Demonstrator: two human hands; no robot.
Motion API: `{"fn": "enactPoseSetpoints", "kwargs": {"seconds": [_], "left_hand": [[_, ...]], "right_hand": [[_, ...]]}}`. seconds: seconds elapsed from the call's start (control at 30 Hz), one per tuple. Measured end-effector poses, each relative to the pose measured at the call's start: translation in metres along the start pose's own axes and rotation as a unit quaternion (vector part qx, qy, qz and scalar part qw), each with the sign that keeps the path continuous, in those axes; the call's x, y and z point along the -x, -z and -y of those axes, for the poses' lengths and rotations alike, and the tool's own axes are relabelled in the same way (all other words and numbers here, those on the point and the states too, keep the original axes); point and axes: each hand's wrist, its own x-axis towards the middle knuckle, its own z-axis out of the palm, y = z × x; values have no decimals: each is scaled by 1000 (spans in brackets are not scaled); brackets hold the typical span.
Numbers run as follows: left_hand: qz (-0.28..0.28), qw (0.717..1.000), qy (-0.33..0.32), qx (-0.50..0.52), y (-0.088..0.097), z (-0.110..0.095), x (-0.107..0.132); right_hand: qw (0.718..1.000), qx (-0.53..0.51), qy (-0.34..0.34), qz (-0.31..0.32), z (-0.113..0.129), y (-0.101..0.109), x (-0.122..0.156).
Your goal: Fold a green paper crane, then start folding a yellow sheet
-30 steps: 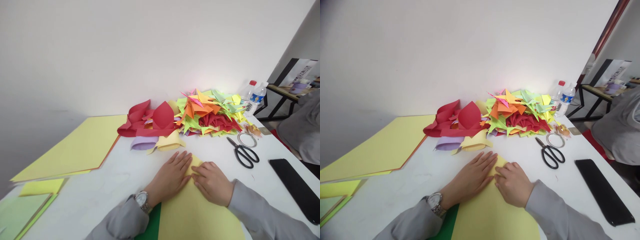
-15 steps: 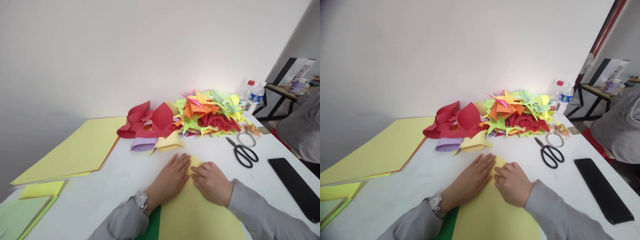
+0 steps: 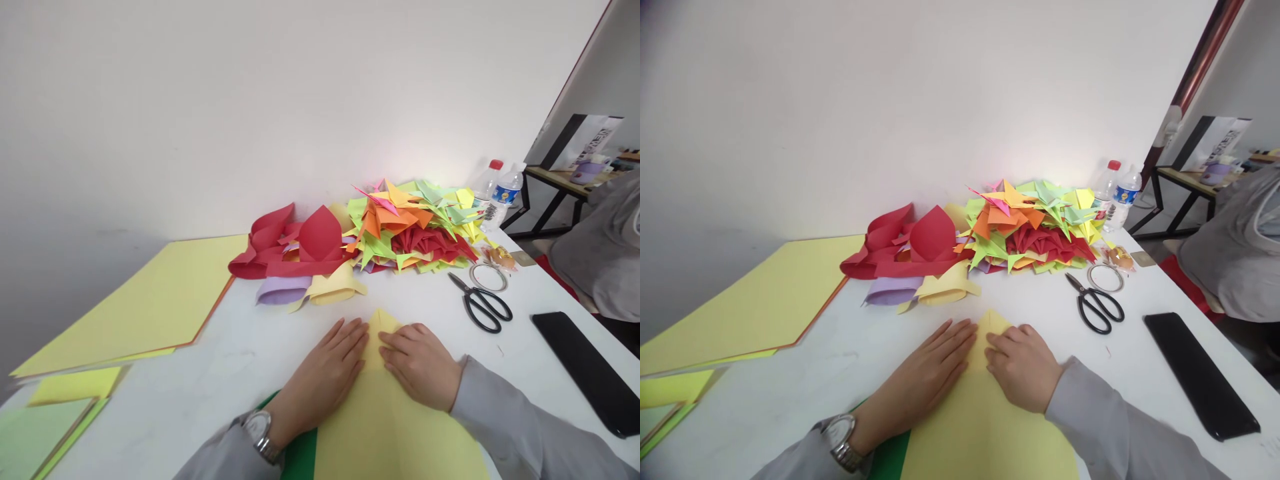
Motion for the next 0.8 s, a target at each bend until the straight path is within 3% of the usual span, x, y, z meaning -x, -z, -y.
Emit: {"fn": "enactPoseSetpoints", "kwargs": {"seconds": [0.37,0.63,0.8], "left_hand": [[-60,998,2,33,16,-6,25],[-137,989,2,51,26,-18,35],[-149,987,6,56,30,-19,37]], "right_hand": [[1000,-12,-8,-12,1,1,-1],[999,-31,-5,-35,1,0,-1],[999,-26,0,-35,-1,-1,0]]}}
